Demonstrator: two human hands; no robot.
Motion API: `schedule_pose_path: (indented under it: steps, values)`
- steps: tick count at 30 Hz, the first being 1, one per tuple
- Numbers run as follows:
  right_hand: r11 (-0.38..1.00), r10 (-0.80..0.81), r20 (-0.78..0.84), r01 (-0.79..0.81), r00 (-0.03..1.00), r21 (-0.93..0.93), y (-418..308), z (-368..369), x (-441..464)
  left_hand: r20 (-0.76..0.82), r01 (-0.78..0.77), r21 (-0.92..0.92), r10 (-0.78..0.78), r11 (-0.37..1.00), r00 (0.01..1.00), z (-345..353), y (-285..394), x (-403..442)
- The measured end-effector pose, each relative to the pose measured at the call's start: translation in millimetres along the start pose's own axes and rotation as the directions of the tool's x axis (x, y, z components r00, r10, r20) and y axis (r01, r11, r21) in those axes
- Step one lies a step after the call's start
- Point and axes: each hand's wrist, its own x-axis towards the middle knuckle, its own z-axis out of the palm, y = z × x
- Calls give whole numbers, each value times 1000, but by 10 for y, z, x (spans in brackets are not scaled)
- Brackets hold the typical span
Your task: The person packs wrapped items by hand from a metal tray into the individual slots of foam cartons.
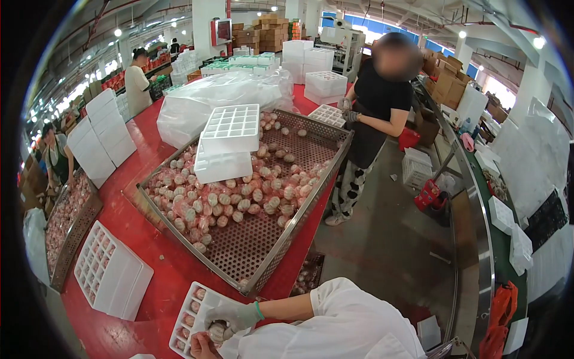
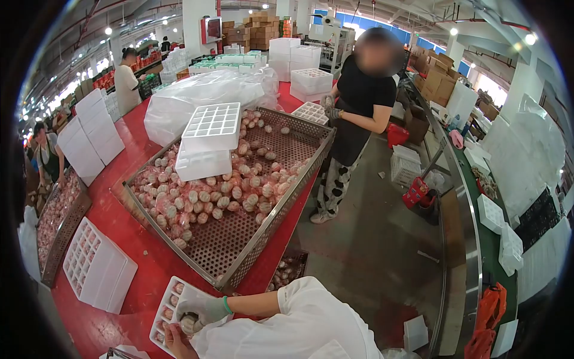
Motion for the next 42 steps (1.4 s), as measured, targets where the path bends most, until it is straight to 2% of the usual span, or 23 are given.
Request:
schedule_pose_path:
  steps: [2, 4, 6, 8, 9, 11, 12, 15, 17, 18, 21, 23, 24, 27, 29, 31, 32, 33, 34, 35, 36, 39, 42]
  values:
    - [972, -100, 37, 105, 994, -209, -30, 14, 1, -3, 17, 24, -17, 1000, 1000, -35, -87, -3]
    - [973, -72, 41, 79, 997, -217, -100, 41, 10, -5, -318, 539, 380, 780, 925, 40, -40, -31]
    - [973, -39, 41, 47, 998, -227, -165, 41, -17, -113, -128, 490, 209, 862, 971, 216, 366, -91]
    - [984, 170, 29, -171, 985, 55, -207, 25, -40, -213, 68, 419, 25, 905, 977, 309, 535, -130]
    - [984, 171, 33, -172, 985, 55, -121, 45, -30, -239, 20, 506, 118, 862, 964, 314, 489, -140]
    - [736, 328, 270, -424, 905, 528, 131, 101, 2, -256, -21, 590, 211, 807, 943, 315, 426, -143]
    - [736, 328, 270, -424, 905, 528, 128, 99, 5, -263, -20, 579, 210, 815, 942, 315, 406, -135]
    - [850, 251, 227, -327, 941, 413, 75, 100, 9, -258, -4, 570, 183, 822, 949, 243, 348, -79]
    - [993, 108, 26, -107, 994, -44, -30, 111, 9, -243, 10, 571, 157, 821, 957, 223, 329, -60]
    - [993, 109, 28, -107, 994, -44, -120, 98, 2, -237, -10, 571, 177, 821, 955, 231, 325, -77]
    - [950, 94, 0, -90, 996, -300, -356, 40, 60, -286, -16, 453, 162, 891, 944, 250, 288, -67]
    - [674, -356, -101, 181, 929, -716, -420, 37, 84, -267, -56, 250, 124, 967, 956, 175, 108, -3]
    - [676, -355, -97, 183, 930, -714, -388, 67, 90, -271, -53, 249, 122, 967, 955, 182, 64, 18]
    - [739, -221, -120, 86, 968, -669, -327, 139, 128, -369, 43, 69, -14, 997, 929, 238, 163, 11]
    - [939, 207, -51, -213, 977, -268, -374, 128, 158, -422, 181, 240, -66, 954, 904, 388, 568, -78]
    - [969, 192, 14, -188, 981, -159, -450, 3, 142, -375, -178, 370, 322, 912, 869, 185, -49, 141]
    - [987, 23, -11, -25, 1000, -159, -203, 16, 152, -392, -251, 341, 379, 906, 838, 185, -111, 183]
    - [976, -146, -36, 138, 989, -171, -162, -2, 199, -353, -246, 266, 332, 932, 875, 143, -162, 246]
    - [991, 124, 19, -124, 992, 44, -102, -18, 151, -267, -207, 323, 299, 924, 916, 4, -341, 299]
    - [994, 34, 59, -27, 998, -110, 52, -38, 164, -273, -136, 197, 188, 971, 943, 96, -206, 285]
    - [963, 144, 98, -162, 985, 217, -68, -7, 202, -258, 35, 170, 10, 985, 966, 114, 12, 230]
    - [939, 317, 125, -330, 940, 99, -157, -102, 228, -122, 227, -255, -264, 940, 957, 184, 66, 323]
    - [846, 325, 100, -336, 940, 414, -18, -54, 193, 0, 401, -420, -442, 814, 897, 173, 110, 347]
